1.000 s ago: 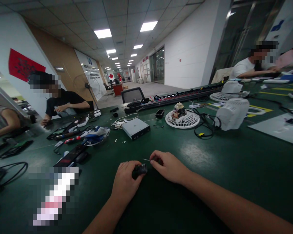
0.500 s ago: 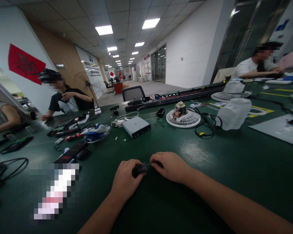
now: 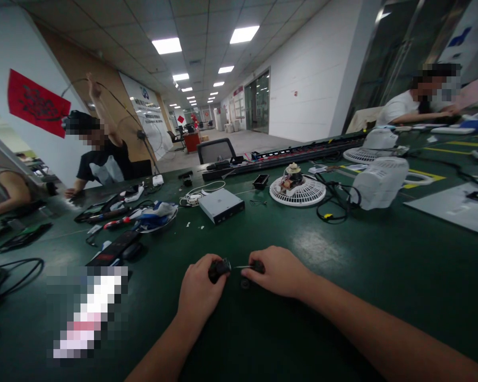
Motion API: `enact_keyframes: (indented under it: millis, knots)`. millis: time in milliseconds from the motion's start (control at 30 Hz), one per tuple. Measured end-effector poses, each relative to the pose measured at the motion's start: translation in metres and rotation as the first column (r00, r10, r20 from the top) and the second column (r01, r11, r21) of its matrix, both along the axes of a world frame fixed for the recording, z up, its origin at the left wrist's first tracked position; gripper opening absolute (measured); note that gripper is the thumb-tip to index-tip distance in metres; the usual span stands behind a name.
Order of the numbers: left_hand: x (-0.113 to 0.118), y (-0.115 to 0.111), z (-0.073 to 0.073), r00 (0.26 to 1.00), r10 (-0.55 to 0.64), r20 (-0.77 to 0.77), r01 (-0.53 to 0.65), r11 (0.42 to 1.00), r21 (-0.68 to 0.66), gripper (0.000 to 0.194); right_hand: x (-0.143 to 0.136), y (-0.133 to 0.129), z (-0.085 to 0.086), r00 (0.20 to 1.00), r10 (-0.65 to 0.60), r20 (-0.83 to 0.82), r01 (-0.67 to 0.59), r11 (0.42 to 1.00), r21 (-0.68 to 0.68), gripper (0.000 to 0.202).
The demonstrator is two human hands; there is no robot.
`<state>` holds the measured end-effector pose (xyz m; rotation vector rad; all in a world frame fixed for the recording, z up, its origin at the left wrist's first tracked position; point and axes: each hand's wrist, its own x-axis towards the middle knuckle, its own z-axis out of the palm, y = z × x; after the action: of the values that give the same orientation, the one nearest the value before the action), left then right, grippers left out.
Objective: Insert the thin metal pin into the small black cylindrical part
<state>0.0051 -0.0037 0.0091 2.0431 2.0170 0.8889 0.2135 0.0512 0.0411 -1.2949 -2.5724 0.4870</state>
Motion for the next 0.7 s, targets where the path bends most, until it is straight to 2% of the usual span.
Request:
enact_keyframes:
  millis: [100,233,300,367,500,567,700]
  knots:
    - [-0.002,0.001,0.001,0.997,0.065,0.047,-0.065,0.998,-0.012,0.020,-0.005,-0.002,-0.005,0.998,0.046,-0.030,-0.048,0.996,-0.073,0.040]
    - [-0.003,0.002,0.002,0.993,0.073,0.093,-0.071,0.997,-0.032,0.021,-0.009,-0.005,-0.011,0.995,0.094,-0.041,-0.096,0.992,-0.076,0.022]
    - [-0.003,0.002,0.002,0.994,0.016,0.108,-0.011,0.999,-0.047,0.021,-0.008,-0.004,-0.012,0.995,0.066,-0.081,-0.071,0.995,-0.066,0.017]
    - [-0.002,0.001,0.003,0.993,-0.071,0.092,0.076,0.996,-0.049,0.021,-0.006,-0.001,-0.012,0.983,0.039,-0.177,-0.053,0.996,-0.073,0.020]
    - [0.001,-0.003,0.003,0.972,-0.234,-0.002,0.234,0.972,-0.009,0.023,-0.004,0.003,-0.010,0.925,0.073,-0.373,-0.119,0.988,-0.101,0.017]
    - [0.001,-0.005,0.003,0.957,-0.290,-0.023,0.290,0.957,0.009,0.024,-0.004,0.004,-0.010,0.921,0.065,-0.385,-0.120,0.985,-0.122,0.014]
    - [0.000,-0.007,0.003,0.926,-0.377,-0.029,0.378,0.924,0.053,0.022,-0.005,0.006,-0.012,0.913,-0.056,-0.404,-0.039,0.974,-0.223,0.010]
